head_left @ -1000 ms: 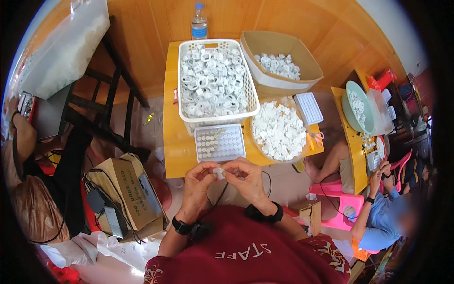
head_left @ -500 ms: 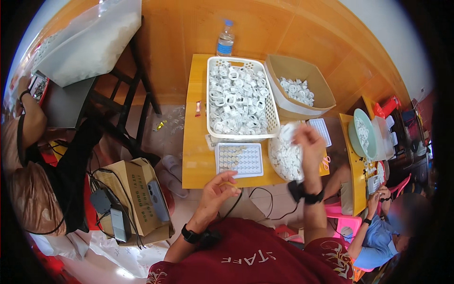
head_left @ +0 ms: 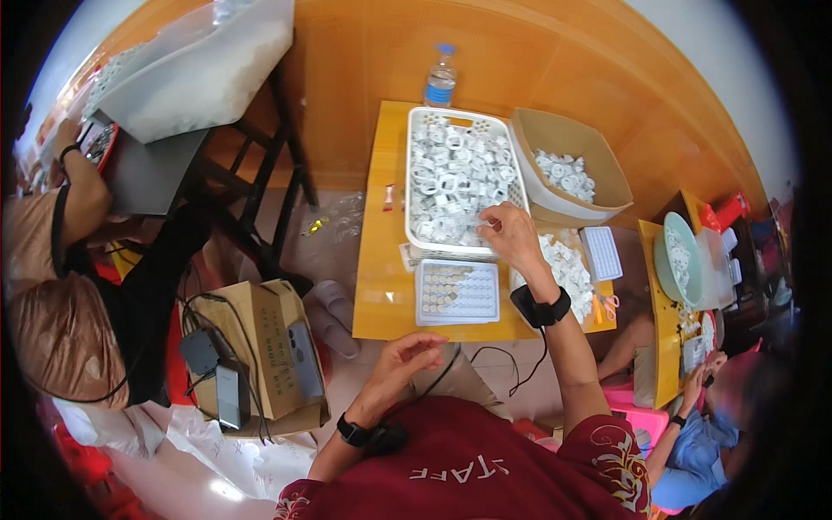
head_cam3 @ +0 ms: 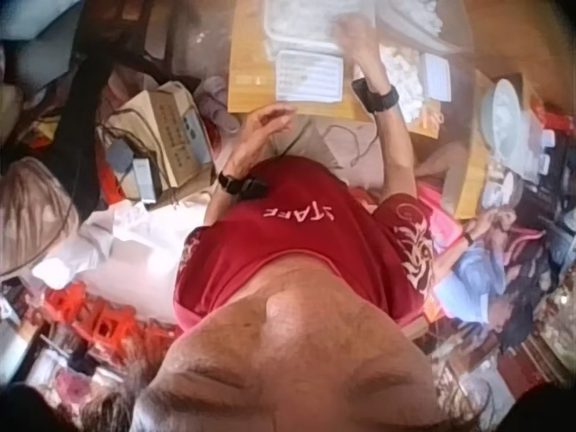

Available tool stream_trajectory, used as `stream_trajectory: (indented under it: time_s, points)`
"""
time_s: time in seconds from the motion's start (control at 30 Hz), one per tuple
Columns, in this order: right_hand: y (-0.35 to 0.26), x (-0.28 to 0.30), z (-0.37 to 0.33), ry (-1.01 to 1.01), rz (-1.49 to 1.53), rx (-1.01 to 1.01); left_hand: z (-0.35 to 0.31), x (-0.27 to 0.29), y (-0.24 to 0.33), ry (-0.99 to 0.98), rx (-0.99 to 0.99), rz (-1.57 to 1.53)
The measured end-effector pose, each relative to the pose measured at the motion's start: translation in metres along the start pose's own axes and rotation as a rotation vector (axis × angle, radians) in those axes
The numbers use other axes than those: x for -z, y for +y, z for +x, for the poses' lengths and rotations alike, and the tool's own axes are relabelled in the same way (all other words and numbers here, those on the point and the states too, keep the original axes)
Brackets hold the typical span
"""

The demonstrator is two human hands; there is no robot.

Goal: The recorder is assembling small plastic components, possibly for shoe manufacturing or small electronics, by placing them into a tray.

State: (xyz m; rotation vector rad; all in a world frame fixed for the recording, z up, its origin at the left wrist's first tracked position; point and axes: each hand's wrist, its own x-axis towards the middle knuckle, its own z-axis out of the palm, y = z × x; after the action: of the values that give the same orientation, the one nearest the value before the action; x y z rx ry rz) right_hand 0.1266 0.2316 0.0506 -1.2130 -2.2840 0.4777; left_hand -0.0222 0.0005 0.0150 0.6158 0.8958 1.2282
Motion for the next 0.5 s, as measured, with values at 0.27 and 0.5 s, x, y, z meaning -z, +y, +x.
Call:
stream_trajectory:
  time_s: [0.27,0.5]
  points:
    - [0.048,-0.024,0.023,-0.161,0.393,-0.005,-0.002,0.002,-0.018,-0.061,-0.038,0.045]
    - [0.054,-0.023,0.027,-0.23,0.39,0.064,-0.013,-0.014,-0.016,-0.004,-0.115,0.076]
